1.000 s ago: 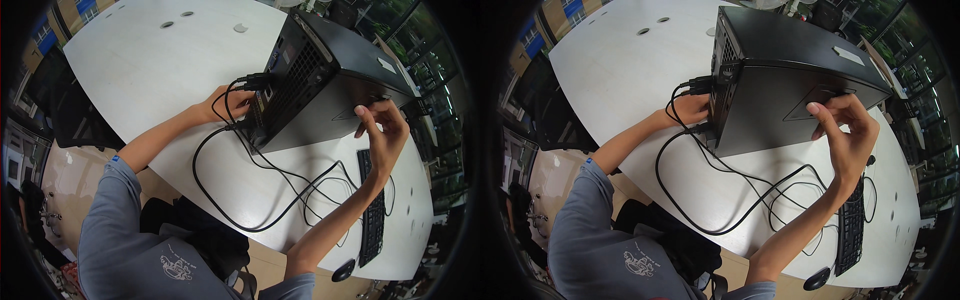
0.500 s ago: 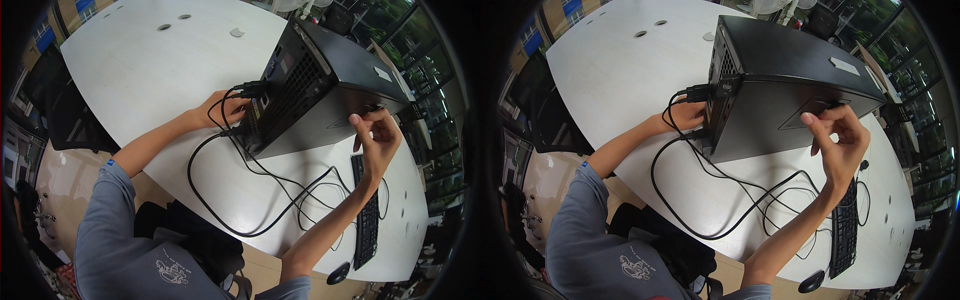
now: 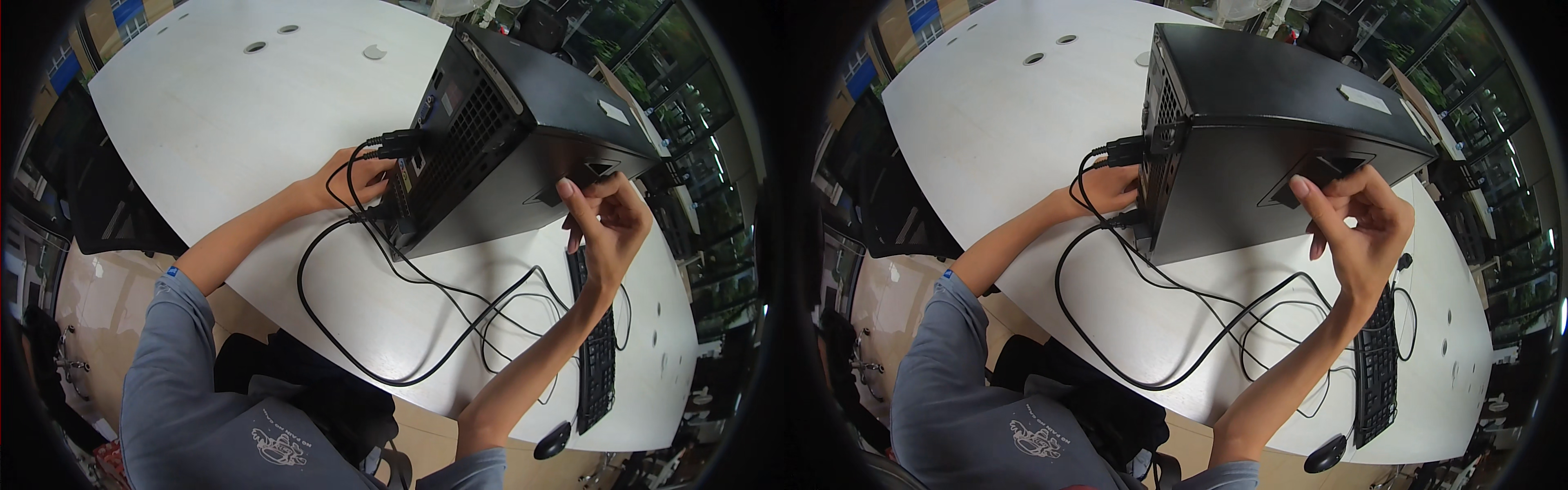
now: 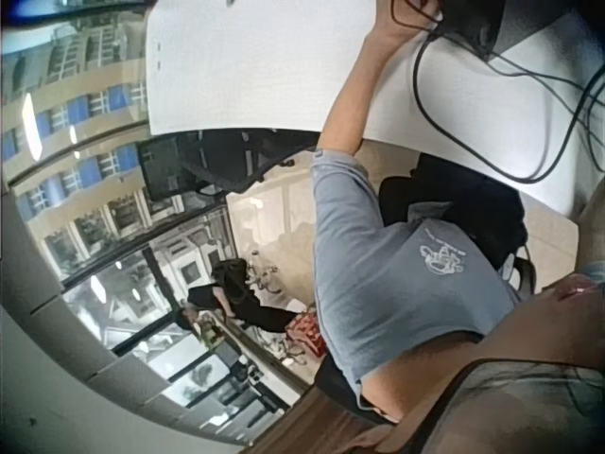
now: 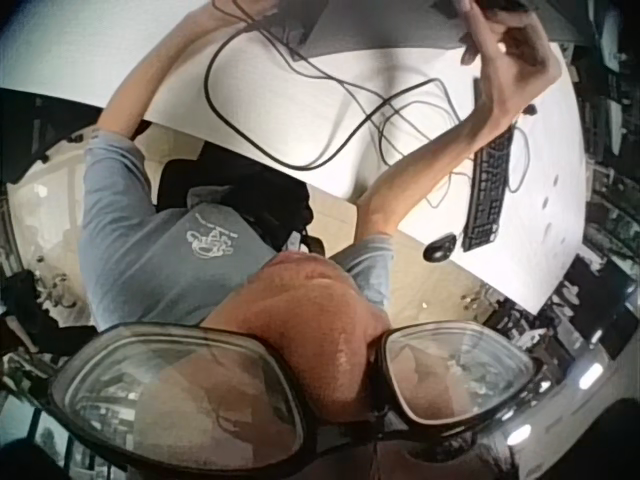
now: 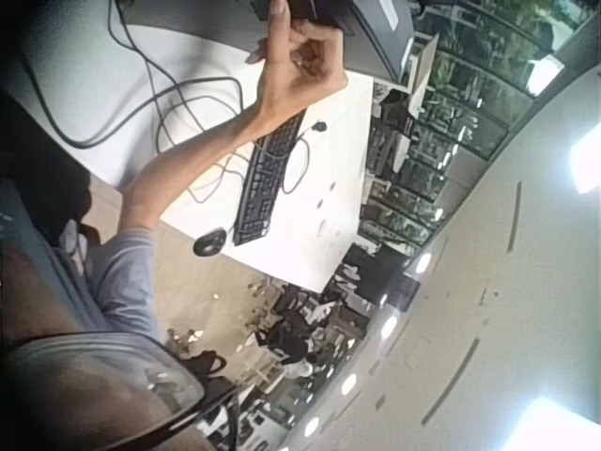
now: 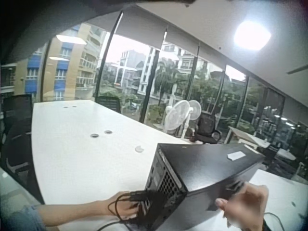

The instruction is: Install RAM, optical drive, and reassemble computer case, then connect cables.

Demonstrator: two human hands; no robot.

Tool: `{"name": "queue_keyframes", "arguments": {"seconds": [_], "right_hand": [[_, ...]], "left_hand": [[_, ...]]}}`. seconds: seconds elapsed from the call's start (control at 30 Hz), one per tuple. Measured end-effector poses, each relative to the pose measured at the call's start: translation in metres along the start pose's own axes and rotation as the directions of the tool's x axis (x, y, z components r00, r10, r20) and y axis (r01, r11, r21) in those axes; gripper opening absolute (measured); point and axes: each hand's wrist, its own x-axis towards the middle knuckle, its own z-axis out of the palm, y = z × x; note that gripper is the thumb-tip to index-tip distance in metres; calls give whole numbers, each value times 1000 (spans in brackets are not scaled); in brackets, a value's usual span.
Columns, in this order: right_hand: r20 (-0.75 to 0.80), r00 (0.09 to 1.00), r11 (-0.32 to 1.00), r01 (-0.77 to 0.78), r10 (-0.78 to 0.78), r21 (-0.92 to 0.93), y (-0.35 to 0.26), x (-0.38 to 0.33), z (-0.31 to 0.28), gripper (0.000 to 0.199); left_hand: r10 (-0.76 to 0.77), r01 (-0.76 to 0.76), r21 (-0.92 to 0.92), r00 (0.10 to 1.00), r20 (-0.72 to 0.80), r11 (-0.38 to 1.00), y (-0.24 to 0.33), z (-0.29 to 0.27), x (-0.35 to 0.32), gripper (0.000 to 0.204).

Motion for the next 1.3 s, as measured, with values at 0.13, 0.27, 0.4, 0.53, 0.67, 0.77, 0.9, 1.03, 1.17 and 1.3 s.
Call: {"name": "queue_keyframes", "arguments": {"seconds": [0.13, 0.27, 0.4, 0.53, 0.67, 0.77, 0.9, 1.03, 1.17, 1.3], "right_hand": [[9, 999, 999, -39, 38, 21, -3, 1, 0, 26], [32, 998, 998, -55, 55, 13, -5, 5, 1, 25], [41, 998, 998, -55, 54, 18, -1, 4, -4, 22], [36, 999, 1000, -10, 10, -12, 1, 4, -17, 15], [-18, 997, 994, -74, 73, -86, -10, 2, -27, 18], [5, 986, 962, -164, 169, -219, -22, -4, -28, 26], [77, 992, 975, -86, 103, -203, -27, -5, -21, 29], [98, 981, 979, -151, 165, -141, -27, -1, -15, 29], [131, 962, 970, -230, 238, -74, -26, -3, -14, 37], [203, 972, 992, -127, 122, 10, -20, 3, -15, 46]], "left_hand": [[-14, 13, 17, 1000, 9, 1000, 1, 0, -1, 24], [-12, 11, 36, 1000, 29, 999, 1, -2, -1, 24], [-84, 78, 41, 980, 182, 996, 0, -6, 3, 37], [-20, 17, 23, 990, 142, 1000, -1, -3, 5, 40], [-244, 240, -130, 970, -16, 962, -7, 3, 6, 19], [-183, 119, -425, 977, -112, 897, -21, -11, 13, 33], [-300, 10, -809, 931, -206, 588, -18, -31, 15, 54], [-41, -268, -633, 902, -429, 726, 12, -56, 4, 59], [164, -429, -365, 803, -573, 826, 39, -66, -5, 27], [144, -246, -110, 815, -561, 963, 44, -60, -6, 15]]}}
